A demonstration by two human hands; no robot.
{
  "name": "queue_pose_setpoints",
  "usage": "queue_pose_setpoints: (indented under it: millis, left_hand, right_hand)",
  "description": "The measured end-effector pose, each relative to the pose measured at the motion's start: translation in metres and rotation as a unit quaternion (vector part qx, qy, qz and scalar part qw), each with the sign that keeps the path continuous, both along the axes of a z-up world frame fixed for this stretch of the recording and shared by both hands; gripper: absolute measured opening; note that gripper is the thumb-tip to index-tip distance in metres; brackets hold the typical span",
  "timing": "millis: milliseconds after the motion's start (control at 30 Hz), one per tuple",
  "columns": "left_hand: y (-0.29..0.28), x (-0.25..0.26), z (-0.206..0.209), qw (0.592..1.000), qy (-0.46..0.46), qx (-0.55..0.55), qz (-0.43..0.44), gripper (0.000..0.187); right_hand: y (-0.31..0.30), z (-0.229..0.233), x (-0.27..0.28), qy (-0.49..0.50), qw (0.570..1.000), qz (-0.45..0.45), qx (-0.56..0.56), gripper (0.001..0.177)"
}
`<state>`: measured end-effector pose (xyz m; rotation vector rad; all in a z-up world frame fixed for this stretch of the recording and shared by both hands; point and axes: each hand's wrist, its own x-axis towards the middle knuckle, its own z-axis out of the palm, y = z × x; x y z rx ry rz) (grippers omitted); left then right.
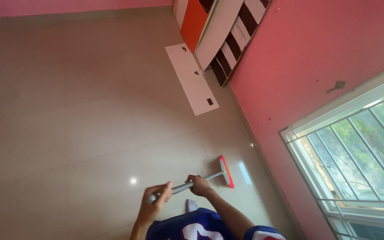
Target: The person sweeps the floor by using a squeegee to push debris into a red dustpan.
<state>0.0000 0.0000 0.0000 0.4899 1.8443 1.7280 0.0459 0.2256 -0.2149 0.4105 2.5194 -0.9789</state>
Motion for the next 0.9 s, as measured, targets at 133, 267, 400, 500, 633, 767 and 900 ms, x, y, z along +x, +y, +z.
queue_pose_setpoints:
  millis: [133,267,400,500,633,767,900]
  left_hand:
    - [0.001,0.0,0.021,0.988,0.025,0.144,0.041,0.053]
    - [0.007,0.003,0.034,0.976,0.058,0.203,0.06,0.054]
    - [0.017,0.016,0.029,0.973,0.063,0.213,0.067,0.054]
    - [0.033,0.024,0.011,0.982,0.05,0.174,0.047,0.051]
    - [0.072,0.045,-0.016,0.995,-0.066,-0.07,-0.026,0.035]
    - [0.083,0.062,-0.02,0.988,-0.042,-0.129,-0.073,0.041]
    - [0.056,0.041,-0.004,0.999,-0.018,-0.019,-0.021,0.044]
  right_hand:
    - [-0.025,0.027,-0.002,0.095,0.995,0.008,-0.037,0.023]
    - [-0.013,0.061,-0.005,0.055,0.997,0.04,-0.037,0.039]
    - [0.016,0.052,0.009,0.064,0.997,0.045,-0.018,0.039]
    - [0.051,0.018,0.024,0.053,0.998,0.019,0.02,0.033]
    - [0.098,-0.014,0.057,0.036,0.997,-0.033,0.061,0.018]
    - [0.099,-0.019,0.083,0.037,0.997,-0.051,0.051,0.013]
    - [0.06,-0.011,0.055,0.087,0.995,-0.036,0.015,0.022]
